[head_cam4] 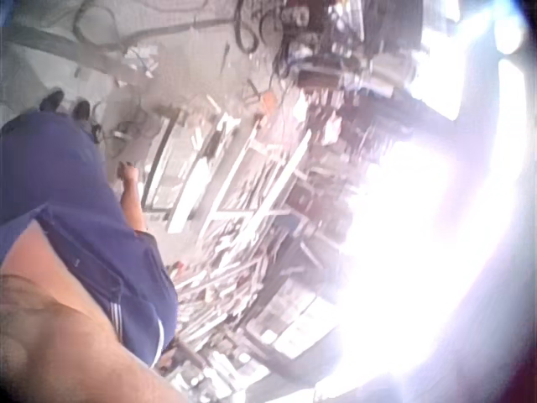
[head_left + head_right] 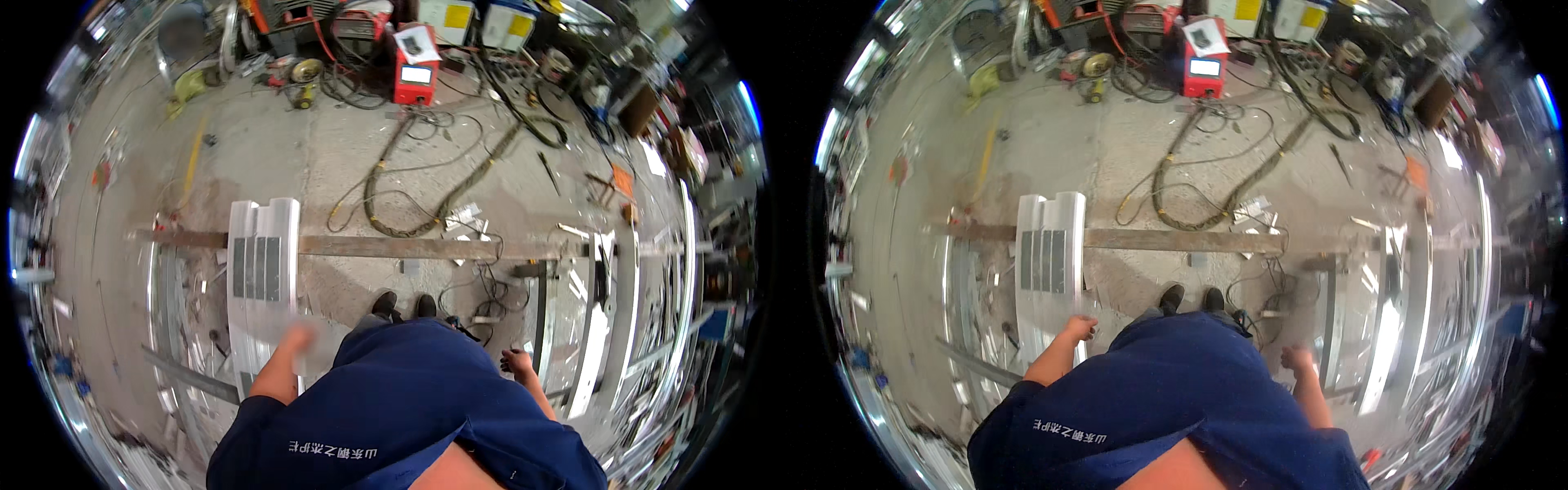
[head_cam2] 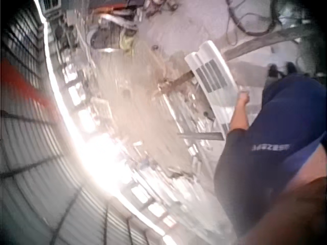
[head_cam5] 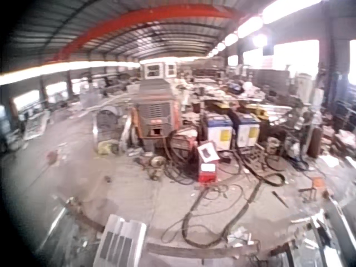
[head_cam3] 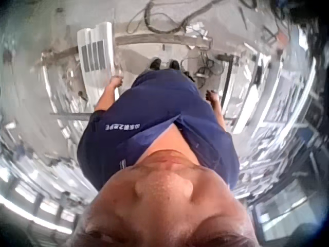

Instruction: The person walks through a workshop, picks up a metal frame and a metal strip, and places the strip onto the frame. They then pick up a nail gun and appear to prepare to fasten the strip to the frame.

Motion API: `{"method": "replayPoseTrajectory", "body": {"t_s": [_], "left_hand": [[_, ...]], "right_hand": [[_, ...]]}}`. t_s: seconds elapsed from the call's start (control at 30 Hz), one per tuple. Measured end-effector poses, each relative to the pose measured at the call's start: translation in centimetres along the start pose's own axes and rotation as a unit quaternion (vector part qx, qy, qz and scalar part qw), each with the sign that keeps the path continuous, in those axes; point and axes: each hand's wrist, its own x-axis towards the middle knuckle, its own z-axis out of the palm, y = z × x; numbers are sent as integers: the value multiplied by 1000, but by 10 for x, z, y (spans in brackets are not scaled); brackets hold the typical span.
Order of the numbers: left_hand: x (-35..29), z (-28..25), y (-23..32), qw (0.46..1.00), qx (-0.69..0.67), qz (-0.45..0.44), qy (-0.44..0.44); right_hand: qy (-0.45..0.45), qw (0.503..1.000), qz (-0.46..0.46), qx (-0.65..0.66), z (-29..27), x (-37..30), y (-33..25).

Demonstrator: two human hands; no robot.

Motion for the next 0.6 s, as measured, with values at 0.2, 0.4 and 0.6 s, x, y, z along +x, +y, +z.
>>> {"method": "replayPoseTrajectory", "body": {"t_s": [0.2, 0.4, 0.6], "left_hand": [[-90, 58, 29, 990, -73, -122, 25], [-118, 91, -14, 990, -96, 15, 102], [-124, 107, -30, 968, -191, -119, 110]], "right_hand": [[-83, 991, 14, -100, -26, 64, -37], [-86, 973, 39, -211, -21, 121, -76], [-100, 909, -99, -393, 25, 177, -166]]}}
